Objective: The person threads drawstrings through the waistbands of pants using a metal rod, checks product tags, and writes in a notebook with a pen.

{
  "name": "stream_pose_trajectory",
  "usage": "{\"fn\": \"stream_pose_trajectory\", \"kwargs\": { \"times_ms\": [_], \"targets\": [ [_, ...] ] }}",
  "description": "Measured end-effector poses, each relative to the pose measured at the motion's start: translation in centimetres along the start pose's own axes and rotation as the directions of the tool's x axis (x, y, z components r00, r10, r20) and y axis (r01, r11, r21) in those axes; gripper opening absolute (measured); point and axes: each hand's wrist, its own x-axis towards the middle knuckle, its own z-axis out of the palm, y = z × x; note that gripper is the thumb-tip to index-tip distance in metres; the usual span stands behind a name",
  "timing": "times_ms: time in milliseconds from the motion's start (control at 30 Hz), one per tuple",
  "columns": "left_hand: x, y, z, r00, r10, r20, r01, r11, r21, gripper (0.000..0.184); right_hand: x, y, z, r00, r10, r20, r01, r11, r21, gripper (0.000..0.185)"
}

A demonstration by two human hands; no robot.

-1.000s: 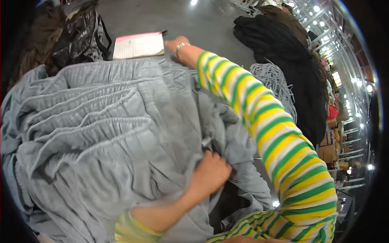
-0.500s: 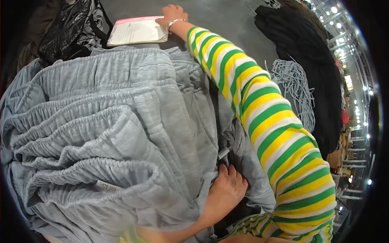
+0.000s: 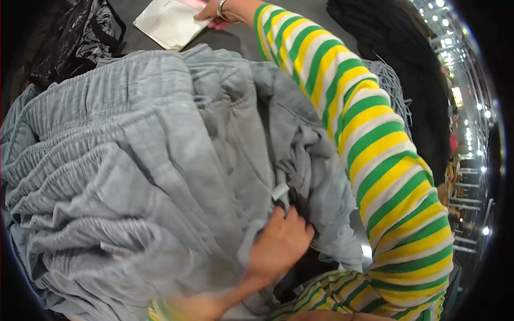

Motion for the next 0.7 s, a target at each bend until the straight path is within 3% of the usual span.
{"fn": "stream_pose_trajectory", "kwargs": {
  "times_ms": [33, 67, 133, 200, 267, 300, 367, 433, 467, 500, 533, 633, 700],
  "targets": [
    [-0.4, -0.3, 0.3, 0.992, 0.036, -0.121, -0.037, 0.999, -0.005, 0.015, -0.7, 0.3, -0.9, 1.000, 0.002, 0.006, -0.003, 0.989, 0.147, 0.023],
    [-0.2, -0.5, 0.2, 0.999, 0.036, -0.003, -0.036, 0.999, -0.008, 0.015, 0.0, 1.2, -1.9, 0.991, -0.082, -0.103, 0.091, 0.992, 0.086, 0.022],
    [0.1, -0.9, -0.1, 0.998, 0.040, 0.044, -0.037, 0.996, -0.075, 0.015, -2.1, 2.1, -6.4, 0.976, -0.143, -0.162, 0.095, 0.958, -0.269, 0.022],
    [0.9, -1.5, -0.5, 0.992, 0.038, 0.117, -0.024, 0.993, -0.120, 0.019, -8.8, 3.1, -11.5, 0.969, -0.151, -0.194, 0.089, 0.951, -0.297, 0.020],
    [1.6, -1.7, -0.9, 0.981, 0.029, 0.194, 0.005, 0.985, -0.173, 0.020, -17.2, 5.5, -16.2, 0.990, -0.138, -0.001, 0.134, 0.957, 0.257, 0.018],
    [2.1, -1.9, -1.2, 0.976, 0.019, 0.216, 0.025, 0.980, -0.199, 0.019, -20.3, 7.3, -18.2, 0.994, -0.108, -0.022, 0.110, 0.959, 0.261, 0.018],
    [2.6, -2.4, -0.2, 0.996, -0.002, 0.084, 0.023, 0.969, -0.248, 0.019, -27.5, 11.1, -21.7, 0.967, -0.203, 0.156, 0.086, 0.831, 0.550, 0.018],
    [3.3, -1.9, -0.8, 0.988, -0.103, 0.112, 0.135, 0.930, -0.343, 0.019, -35.5, 15.5, -23.5, 0.897, -0.327, 0.298, 0.141, 0.850, 0.508, 0.022],
    [3.2, -1.6, -0.4, 0.976, -0.163, 0.142, 0.205, 0.903, -0.376, 0.020, -40.7, 17.5, -23.9, 0.950, -0.189, 0.249, 0.056, 0.887, 0.459, 0.055],
    [3.2, -1.2, -0.3, 0.955, -0.235, 0.181, 0.291, 0.863, -0.413, 0.020, -45.0, 19.1, -23.1, 0.957, -0.150, 0.250, 0.006, 0.867, 0.498, 0.035],
    [3.2, -0.1, -1.1, 0.939, -0.291, 0.186, 0.342, 0.853, -0.393, 0.019, -48.7, 20.6, -23.3, 0.954, -0.061, 0.294, -0.067, 0.910, 0.408, 0.037],
    [2.5, 2.2, -0.7, 0.953, -0.267, -0.140, 0.254, 0.962, -0.103, 0.020, -56.8, 25.1, -22.3, 0.840, 0.169, 0.516, -0.313, 0.927, 0.207, 0.028],
    [3.0, 5.6, 0.1, 0.849, -0.472, -0.237, 0.371, 0.852, -0.368, 0.021, -60.0, 28.0, -20.6, 0.766, 0.244, 0.595, -0.291, 0.957, -0.018, 0.027]
  ]
}}
